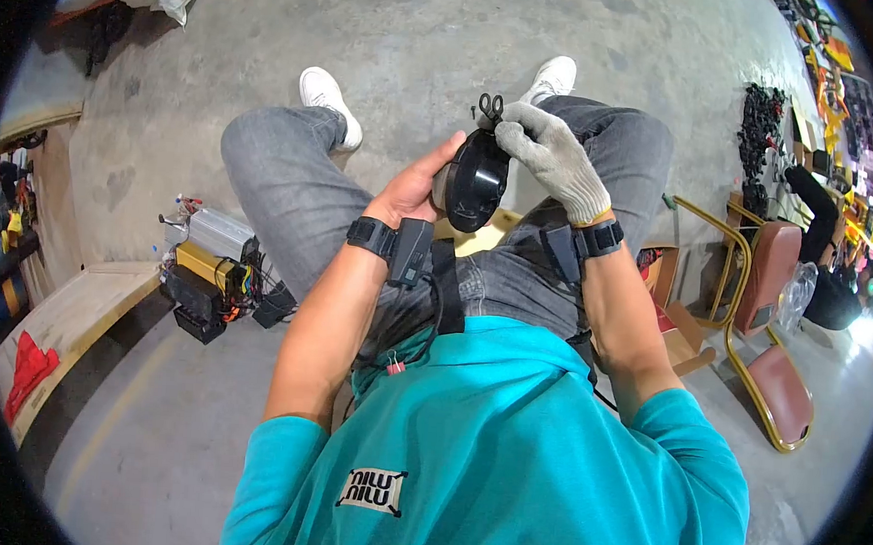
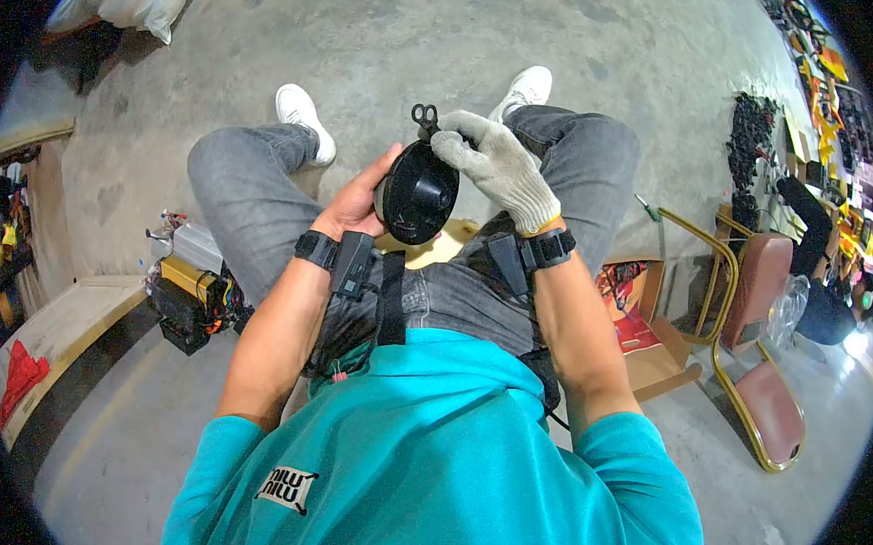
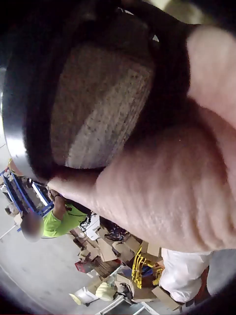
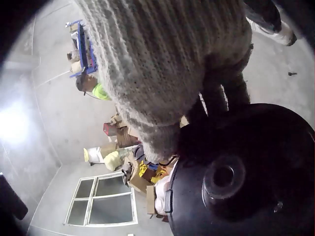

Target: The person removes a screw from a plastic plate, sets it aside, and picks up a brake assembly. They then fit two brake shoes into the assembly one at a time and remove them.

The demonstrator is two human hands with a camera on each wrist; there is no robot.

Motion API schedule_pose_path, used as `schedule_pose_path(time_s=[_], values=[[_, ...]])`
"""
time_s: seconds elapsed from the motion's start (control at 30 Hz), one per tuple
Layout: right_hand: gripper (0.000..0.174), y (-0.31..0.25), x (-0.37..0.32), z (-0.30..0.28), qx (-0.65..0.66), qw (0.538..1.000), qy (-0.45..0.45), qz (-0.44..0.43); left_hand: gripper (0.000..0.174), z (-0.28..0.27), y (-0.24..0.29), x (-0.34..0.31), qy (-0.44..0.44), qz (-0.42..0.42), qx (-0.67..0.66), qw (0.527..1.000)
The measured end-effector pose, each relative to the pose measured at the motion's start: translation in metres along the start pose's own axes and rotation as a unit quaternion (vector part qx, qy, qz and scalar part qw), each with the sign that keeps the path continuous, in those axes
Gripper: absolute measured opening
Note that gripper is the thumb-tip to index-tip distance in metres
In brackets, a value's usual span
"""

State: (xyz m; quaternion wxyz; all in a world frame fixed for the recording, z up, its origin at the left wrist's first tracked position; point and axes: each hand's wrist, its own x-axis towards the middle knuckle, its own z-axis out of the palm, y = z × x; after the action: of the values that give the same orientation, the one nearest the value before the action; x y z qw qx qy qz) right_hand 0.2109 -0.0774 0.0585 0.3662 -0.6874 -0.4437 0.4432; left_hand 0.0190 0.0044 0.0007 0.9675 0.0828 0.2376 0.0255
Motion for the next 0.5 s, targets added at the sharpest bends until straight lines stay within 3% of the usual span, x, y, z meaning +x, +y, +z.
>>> schedule_pose_path(time_s=[0.2,0.3,0.5], values=[[0.025,-0.012,-0.004,0.006,0.012,1.0,0.009,-0.009,0.042,0.0,-0.006,0.007,0.001,-0.014,-0.007,1.0],[0.023,-0.012,-0.009,0.019,-0.055,0.991,0.102,-0.061,0.044,0.0,-0.007,0.009,-0.003,-0.011,-0.002,1.0],[0.021,-0.008,-0.006,0.029,-0.075,0.982,0.166,-0.038,0.046,0.008,-0.004,0.011,0.006,-0.011,-0.005,1.0]])
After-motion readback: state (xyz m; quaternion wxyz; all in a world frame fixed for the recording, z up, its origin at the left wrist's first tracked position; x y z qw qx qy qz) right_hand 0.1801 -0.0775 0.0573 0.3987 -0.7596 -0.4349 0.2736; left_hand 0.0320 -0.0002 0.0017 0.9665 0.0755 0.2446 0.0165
